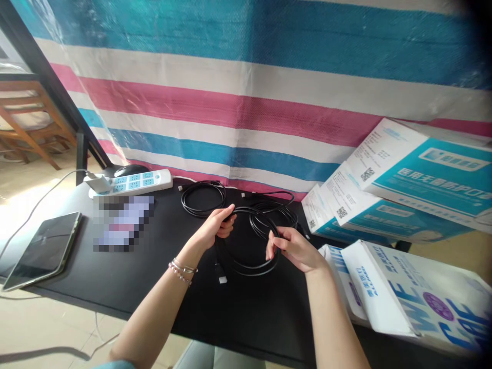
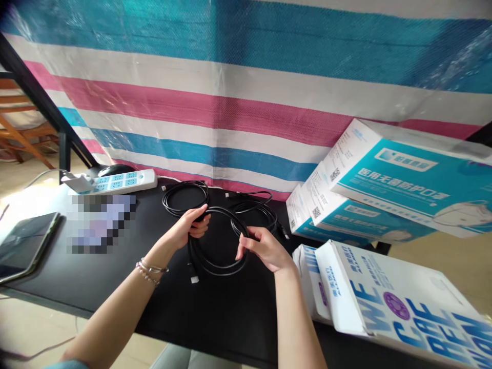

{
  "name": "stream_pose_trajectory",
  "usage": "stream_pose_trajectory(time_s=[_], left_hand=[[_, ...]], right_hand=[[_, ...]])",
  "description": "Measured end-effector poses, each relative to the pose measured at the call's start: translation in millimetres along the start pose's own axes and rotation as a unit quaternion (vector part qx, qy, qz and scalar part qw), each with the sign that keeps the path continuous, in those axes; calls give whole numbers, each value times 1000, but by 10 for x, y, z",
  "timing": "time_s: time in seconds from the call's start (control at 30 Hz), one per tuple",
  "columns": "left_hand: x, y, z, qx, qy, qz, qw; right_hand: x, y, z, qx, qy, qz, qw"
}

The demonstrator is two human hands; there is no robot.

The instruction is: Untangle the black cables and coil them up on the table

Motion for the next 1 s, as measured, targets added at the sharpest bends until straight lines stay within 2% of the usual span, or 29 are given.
stream_pose_trajectory(time_s=[0.1, 0.27, 0.47, 0.7, 1.0], left_hand=[[12, 5, -2, -17, 12, 8, 1000], [10, -14, -26, -18, 17, 14, 1000], [41, 11, -5, -11, 5, 52, 999], [105, 68, 45, -34, -19, 97, 995], [87, 57, 10, -41, -19, 113, 993]], right_hand=[[28, -14, 41, -23, -74, -12, 997], [45, -40, 150, -52, -131, -20, 990], [17, -46, 177, -35, -168, -22, 985], [21, -46, 179, -8, -164, -14, 986], [46, -81, 176, -2, -201, 51, 978]])
Point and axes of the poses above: each hand's wrist, its own y-axis away from the middle knuckle, its own z-axis out of the palm, x = y × z, the point moved 3 cm from there along -y, towards the middle knuckle, and after that the axes turned 2 degrees about y, right-handed, at the moved point
